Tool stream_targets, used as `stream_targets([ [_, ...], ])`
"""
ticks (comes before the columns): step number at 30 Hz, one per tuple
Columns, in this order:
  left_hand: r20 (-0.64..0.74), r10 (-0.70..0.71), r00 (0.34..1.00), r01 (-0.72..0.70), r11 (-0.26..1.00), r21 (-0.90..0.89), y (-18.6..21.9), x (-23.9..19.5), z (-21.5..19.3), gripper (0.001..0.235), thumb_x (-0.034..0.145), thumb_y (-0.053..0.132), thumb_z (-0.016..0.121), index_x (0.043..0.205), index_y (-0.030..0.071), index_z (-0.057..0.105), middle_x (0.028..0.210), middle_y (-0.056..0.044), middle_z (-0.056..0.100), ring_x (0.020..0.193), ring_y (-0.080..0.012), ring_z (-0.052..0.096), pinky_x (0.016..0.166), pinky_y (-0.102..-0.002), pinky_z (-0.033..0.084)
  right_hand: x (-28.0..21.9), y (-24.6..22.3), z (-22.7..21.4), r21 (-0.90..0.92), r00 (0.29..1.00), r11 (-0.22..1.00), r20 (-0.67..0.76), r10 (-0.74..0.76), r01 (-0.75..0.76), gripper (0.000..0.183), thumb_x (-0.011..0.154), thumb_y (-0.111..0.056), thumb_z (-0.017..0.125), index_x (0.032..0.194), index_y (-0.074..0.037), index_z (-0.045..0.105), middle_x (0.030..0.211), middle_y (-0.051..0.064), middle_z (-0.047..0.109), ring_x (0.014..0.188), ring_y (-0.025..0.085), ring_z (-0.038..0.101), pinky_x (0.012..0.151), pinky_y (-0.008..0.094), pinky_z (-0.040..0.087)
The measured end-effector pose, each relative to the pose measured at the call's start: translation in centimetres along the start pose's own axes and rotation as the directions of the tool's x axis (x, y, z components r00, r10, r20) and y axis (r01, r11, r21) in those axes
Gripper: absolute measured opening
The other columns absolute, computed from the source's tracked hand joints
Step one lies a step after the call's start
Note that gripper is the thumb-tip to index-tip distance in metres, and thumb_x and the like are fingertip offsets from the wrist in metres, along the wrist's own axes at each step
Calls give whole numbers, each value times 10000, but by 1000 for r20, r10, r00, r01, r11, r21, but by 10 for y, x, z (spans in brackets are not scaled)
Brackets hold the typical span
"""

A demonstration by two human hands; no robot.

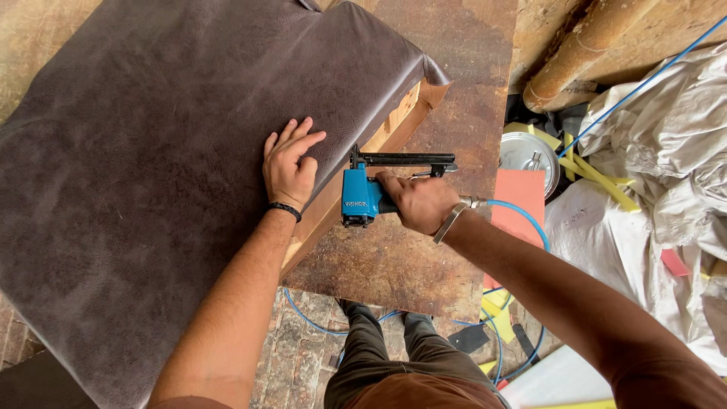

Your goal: The person fits a brown fabric cover over a wooden frame with yellow foam padding. They smooth the fabric and use a pneumatic staple gun to secure the fabric to the underside of the frame, working around the edges and corners.

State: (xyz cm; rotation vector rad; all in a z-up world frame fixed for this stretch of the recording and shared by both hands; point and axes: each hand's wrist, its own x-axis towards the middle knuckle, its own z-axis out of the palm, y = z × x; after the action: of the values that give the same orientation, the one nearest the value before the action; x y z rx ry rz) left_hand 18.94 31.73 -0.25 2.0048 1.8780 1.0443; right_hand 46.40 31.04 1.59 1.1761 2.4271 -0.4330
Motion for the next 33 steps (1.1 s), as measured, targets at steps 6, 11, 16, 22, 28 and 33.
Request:
stream_targets([
  [6,5,-11,1000,11,1000,-1,2,-5,0,477,797,146,481,1160,168,791,1445,-88,639,1464,-289,467,1263,-507,197,4,14,12,-19,920,978,-336,-200,205,677,945,-258,606,1545,-62,359,775,143,713,636,273,707,569,418,588],
  [11,4,-24,1000,24,1000,12,2,-3,0,479,794,136,482,1157,179,792,1445,-82,640,1464,-281,470,1267,-503,198,7,18,23,-50,917,978,-341,-207,202,732,895,-243,633,1544,-77,338,828,140,705,621,278,711,526,429,593],
  [16,-5,-26,1000,26,1000,-4,1,-3,2,473,796,135,491,1156,183,793,1444,-81,642,1462,-282,474,1265,-502,200,8,17,24,-70,867,972,-442,-231,223,674,897,-245,637,1497,-52,398,813,142,706,612,275,706,508,425,579],
  [22,-9,-11,1000,11,1000,-11,2,-4,-1,467,799,138,495,1158,174,792,1445,-89,640,1458,-289,479,1260,-505,205,18,22,42,2,946,986,-283,-158,165,567,955,-215,602,1470,-49,434,692,138,700,570,262,680,494,412,560],
  [28,0,-8,1000,8,1000,-1,6,0,-3,457,797,142,499,1147,164,792,1440,-94,643,1454,-297,488,1257,-506,222,10,40,103,108,867,976,-485,-113,188,765,820,-164,678,1535,-109,414,906,137,740,630,249,705,509,378,580],
  [33,-4,-42,999,43,999,18,4,-2,0,451,789,137,509,1138,170,792,1434,-80,645,1441,-295,489,1244,-509,230,-4,48,149,246,943,969,-320,89,-8,877,822,-348,777,1564,-166,346,1192,158,677,699,289,717,536,385,614],
])
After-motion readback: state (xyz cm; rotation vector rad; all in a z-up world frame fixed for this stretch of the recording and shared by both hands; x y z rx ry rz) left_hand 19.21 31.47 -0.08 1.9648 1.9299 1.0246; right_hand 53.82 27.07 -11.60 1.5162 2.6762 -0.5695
